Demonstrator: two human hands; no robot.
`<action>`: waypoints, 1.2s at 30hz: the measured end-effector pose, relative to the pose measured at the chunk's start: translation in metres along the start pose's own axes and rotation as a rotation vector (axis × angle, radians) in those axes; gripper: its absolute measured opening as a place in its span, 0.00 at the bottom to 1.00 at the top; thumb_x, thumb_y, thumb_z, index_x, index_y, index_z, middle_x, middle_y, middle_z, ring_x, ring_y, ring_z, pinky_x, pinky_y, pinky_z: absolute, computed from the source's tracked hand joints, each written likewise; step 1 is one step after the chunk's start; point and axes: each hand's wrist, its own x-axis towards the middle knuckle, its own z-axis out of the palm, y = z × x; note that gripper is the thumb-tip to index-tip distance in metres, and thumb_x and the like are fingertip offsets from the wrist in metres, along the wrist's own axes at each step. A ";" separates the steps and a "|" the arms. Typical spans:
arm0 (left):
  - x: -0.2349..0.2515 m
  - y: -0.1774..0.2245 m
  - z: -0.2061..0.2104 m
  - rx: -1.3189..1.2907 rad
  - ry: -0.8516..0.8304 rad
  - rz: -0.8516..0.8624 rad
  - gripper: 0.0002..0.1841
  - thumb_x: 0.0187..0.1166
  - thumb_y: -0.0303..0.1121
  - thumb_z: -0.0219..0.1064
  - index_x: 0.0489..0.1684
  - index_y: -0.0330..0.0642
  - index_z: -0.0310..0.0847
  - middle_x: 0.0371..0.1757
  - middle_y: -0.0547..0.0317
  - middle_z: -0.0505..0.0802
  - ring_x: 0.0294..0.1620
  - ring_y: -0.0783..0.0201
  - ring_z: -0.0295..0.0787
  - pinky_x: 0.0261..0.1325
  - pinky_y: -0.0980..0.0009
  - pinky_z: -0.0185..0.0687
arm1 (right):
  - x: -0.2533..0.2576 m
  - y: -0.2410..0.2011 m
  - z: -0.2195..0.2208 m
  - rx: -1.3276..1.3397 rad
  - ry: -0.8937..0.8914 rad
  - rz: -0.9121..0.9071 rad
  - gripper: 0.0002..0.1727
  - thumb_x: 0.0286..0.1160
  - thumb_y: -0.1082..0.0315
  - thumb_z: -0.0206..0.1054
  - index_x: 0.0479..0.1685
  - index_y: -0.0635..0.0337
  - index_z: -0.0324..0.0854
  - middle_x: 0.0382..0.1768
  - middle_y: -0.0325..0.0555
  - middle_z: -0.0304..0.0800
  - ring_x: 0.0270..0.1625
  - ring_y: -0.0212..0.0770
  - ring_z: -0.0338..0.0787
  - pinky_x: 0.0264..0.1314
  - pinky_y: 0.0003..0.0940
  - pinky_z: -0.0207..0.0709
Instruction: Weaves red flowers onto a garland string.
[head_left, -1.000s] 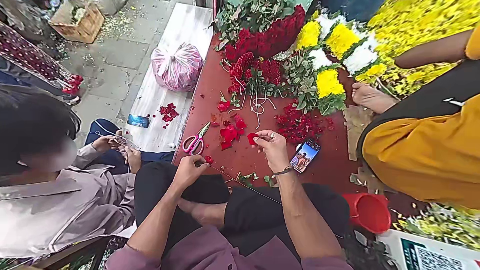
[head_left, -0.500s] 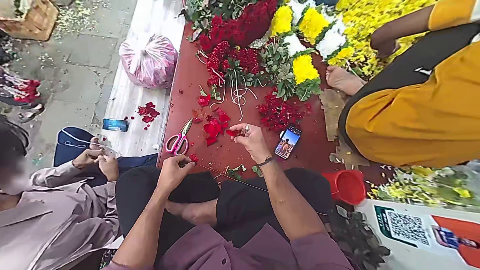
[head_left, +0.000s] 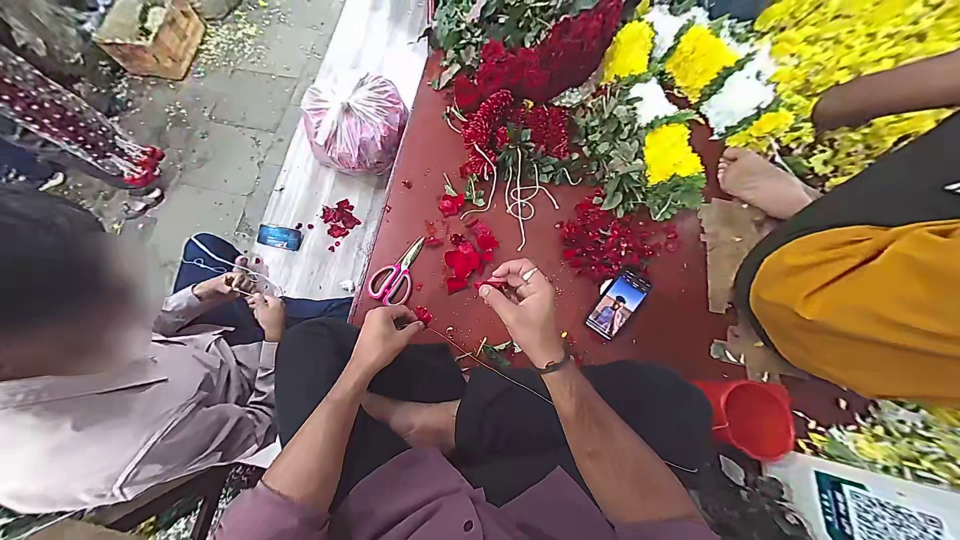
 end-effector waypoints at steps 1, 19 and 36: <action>-0.001 0.001 0.000 -0.005 0.002 0.001 0.09 0.75 0.43 0.74 0.38 0.48 0.94 0.35 0.66 0.96 0.36 0.73 0.93 0.48 0.65 0.91 | -0.003 -0.003 0.003 0.005 -0.003 -0.010 0.19 0.68 0.73 0.77 0.58 0.57 0.80 0.42 0.43 0.95 0.38 0.39 0.94 0.37 0.36 0.91; -0.010 0.014 0.004 -0.297 -0.050 -0.016 0.04 0.71 0.35 0.79 0.36 0.46 0.96 0.33 0.64 0.97 0.33 0.71 0.94 0.44 0.64 0.92 | -0.045 0.030 0.072 0.090 -0.175 0.378 0.26 0.60 0.73 0.83 0.56 0.64 0.76 0.34 0.49 0.96 0.25 0.43 0.93 0.25 0.35 0.88; -0.008 0.011 -0.002 -0.397 -0.321 0.012 0.07 0.75 0.36 0.78 0.38 0.42 0.95 0.30 0.65 0.95 0.28 0.74 0.88 0.36 0.75 0.87 | -0.029 0.045 0.044 0.083 -0.393 0.632 0.47 0.54 0.65 0.89 0.79 0.59 0.69 0.24 0.44 0.88 0.17 0.34 0.80 0.20 0.28 0.76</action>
